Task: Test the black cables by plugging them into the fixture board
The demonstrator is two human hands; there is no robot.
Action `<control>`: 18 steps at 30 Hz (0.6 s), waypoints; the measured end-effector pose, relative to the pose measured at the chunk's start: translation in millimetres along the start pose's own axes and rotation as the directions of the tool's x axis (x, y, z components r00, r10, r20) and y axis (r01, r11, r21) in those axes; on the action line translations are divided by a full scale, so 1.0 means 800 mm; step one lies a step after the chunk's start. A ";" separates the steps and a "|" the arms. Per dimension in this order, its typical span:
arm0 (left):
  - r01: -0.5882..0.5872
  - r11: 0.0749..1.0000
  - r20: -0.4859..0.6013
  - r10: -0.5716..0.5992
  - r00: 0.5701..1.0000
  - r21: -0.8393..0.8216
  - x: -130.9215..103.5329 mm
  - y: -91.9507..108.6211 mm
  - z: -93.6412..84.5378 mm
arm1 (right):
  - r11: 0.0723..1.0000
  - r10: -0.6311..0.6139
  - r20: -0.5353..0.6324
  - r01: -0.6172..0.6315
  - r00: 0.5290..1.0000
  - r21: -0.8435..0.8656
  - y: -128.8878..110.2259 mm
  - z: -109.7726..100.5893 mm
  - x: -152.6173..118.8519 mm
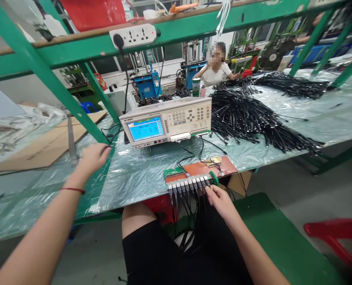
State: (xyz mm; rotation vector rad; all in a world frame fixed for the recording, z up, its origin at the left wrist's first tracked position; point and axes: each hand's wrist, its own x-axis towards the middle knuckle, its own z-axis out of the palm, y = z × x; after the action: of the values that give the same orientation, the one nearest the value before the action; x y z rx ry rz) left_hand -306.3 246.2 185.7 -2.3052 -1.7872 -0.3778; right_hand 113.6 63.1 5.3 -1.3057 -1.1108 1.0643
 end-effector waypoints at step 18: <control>0.613 0.217 0.649 0.322 0.690 -0.760 -0.386 0.266 0.085 | 0.090 -0.379 0.890 0.967 0.254 -0.238 -0.024 0.078 -0.115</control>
State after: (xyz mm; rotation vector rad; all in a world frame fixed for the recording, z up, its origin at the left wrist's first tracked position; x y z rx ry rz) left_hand -167.5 -69.0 22.2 -3.4929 -2.7519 -1.0600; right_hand 36.5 -16.9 21.9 -0.5861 -2.7126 -0.0022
